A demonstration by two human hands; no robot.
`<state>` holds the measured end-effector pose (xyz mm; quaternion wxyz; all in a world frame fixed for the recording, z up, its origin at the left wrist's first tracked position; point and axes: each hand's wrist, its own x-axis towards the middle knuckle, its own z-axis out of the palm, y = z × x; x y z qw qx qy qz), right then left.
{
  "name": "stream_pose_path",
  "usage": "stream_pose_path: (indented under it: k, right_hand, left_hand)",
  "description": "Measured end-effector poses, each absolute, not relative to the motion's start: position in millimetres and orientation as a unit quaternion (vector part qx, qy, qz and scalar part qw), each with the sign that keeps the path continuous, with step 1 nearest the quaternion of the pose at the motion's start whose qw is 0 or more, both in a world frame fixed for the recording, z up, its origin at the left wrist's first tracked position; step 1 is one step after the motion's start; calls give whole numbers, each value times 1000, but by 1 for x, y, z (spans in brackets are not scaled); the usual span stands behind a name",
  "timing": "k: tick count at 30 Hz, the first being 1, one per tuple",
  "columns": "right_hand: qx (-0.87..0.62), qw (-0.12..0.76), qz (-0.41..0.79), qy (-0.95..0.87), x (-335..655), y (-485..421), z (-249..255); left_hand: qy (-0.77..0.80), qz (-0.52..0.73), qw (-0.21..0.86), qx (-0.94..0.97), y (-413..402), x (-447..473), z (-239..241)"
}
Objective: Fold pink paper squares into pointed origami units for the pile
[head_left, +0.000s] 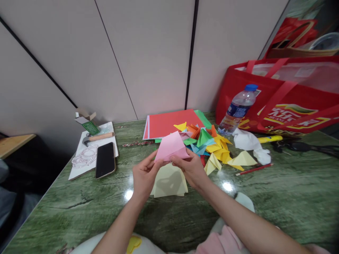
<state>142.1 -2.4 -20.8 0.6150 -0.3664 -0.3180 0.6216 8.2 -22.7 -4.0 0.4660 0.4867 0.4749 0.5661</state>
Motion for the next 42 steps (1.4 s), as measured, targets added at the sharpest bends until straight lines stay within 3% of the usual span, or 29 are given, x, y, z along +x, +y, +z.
stream_pose_path:
  k: [26, 34, 42]
  right_hand:
    - [-403, 603, 589, -357, 144, -2, -28]
    - [-432, 567, 563, -419, 150, -1, -25]
    - [-438, 537, 569, -443, 150, -2, -25]
  left_hand:
    - [461, 583, 472, 473, -23, 8, -3]
    - [450, 488, 573, 481, -18, 0, 3]
    - [471, 464, 593, 460, -15, -1, -2]
